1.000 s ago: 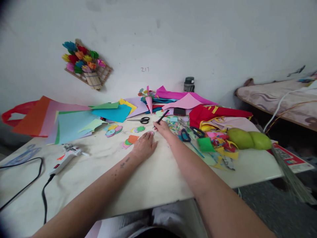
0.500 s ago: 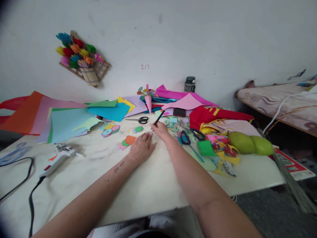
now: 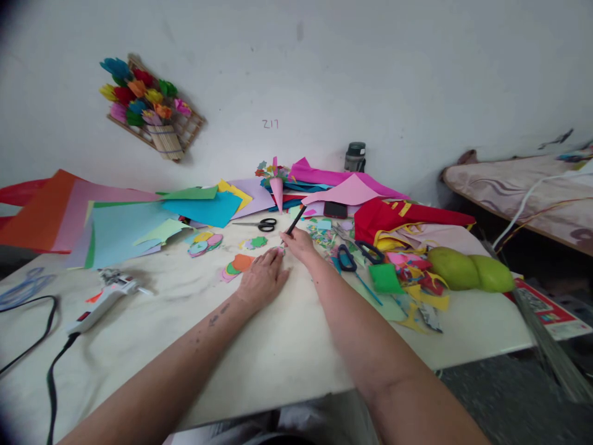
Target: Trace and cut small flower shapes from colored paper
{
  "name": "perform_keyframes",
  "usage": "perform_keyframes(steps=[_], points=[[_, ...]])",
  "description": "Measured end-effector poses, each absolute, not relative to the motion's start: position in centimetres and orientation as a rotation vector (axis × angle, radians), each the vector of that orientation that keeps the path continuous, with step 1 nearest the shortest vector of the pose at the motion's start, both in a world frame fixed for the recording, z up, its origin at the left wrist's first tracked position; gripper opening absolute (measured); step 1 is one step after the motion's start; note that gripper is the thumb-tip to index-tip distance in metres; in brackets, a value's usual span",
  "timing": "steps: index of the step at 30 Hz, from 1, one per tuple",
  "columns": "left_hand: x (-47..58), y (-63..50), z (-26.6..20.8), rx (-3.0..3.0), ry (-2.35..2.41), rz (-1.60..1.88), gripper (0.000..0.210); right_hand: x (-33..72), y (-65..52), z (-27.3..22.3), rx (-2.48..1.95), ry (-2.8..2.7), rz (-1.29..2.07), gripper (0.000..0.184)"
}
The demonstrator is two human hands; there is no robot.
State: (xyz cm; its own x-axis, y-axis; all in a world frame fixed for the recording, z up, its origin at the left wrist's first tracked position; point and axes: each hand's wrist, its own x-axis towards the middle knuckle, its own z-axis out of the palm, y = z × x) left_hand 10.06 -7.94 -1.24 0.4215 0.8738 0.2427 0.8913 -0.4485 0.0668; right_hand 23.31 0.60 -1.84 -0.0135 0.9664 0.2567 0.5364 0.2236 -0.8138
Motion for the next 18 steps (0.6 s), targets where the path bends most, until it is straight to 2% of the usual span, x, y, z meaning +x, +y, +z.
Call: perform_keyframes(steps=[18], points=[[9.81, -7.79, -1.47, -2.596, -1.577, -0.41, 0.051, 23.27, 0.78, -1.92, -1.439, -1.747, 0.595, 0.02]])
